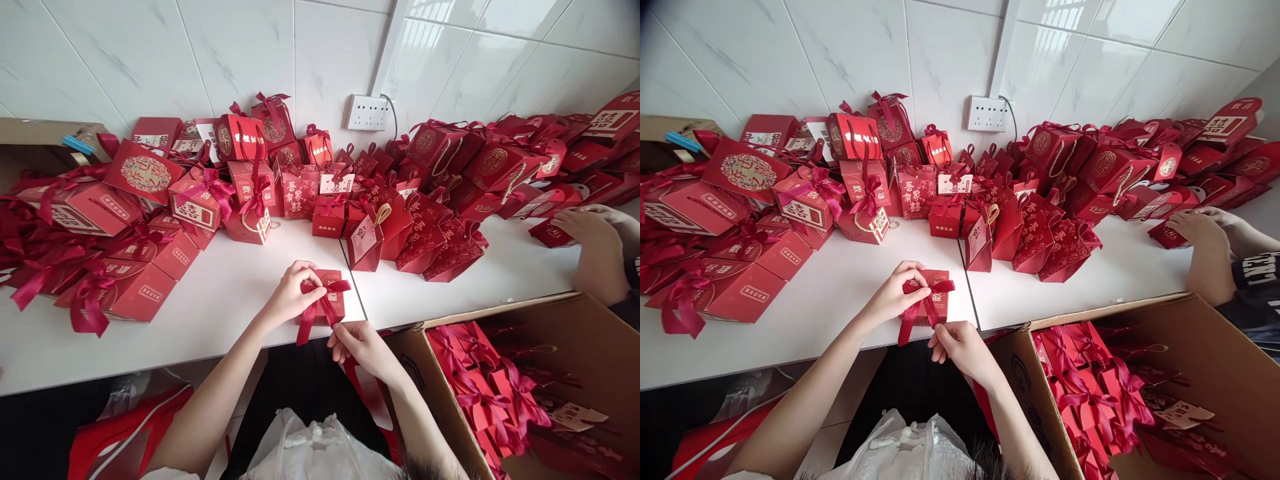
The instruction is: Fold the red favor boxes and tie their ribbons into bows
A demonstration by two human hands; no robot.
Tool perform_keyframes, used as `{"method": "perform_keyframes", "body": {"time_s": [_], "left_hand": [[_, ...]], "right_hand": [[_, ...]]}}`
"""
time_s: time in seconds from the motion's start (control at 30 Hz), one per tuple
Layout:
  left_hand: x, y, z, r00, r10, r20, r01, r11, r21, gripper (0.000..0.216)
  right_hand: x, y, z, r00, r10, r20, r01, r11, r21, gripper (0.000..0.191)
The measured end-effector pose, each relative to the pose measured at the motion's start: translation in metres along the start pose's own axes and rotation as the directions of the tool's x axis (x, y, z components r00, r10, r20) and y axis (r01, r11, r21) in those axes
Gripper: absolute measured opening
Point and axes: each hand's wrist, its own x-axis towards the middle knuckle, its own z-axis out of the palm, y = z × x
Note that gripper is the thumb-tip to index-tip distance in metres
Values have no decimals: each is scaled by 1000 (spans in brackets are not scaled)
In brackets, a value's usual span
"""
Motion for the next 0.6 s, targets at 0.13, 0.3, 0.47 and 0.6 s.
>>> {"method": "perform_keyframes", "body": {"time_s": [0.13,0.3,0.47,0.6], "left_hand": [[0,4,-5,1000,8,10,-8,999,-38,12],[-9,-6,-9,965,-121,-231,82,981,-173,27],[-22,-15,-11,948,-274,-161,256,959,-125,36],[-24,-11,-7,962,-222,-158,190,962,-194,33]], "right_hand": [[-6,-6,-34,986,16,163,9,989,-146,49],[18,-23,-59,936,-156,-316,92,974,-206,57],[50,-30,-33,902,-228,-367,127,952,-280,53],[52,-21,-16,869,-294,-398,232,952,-197,46]]}}
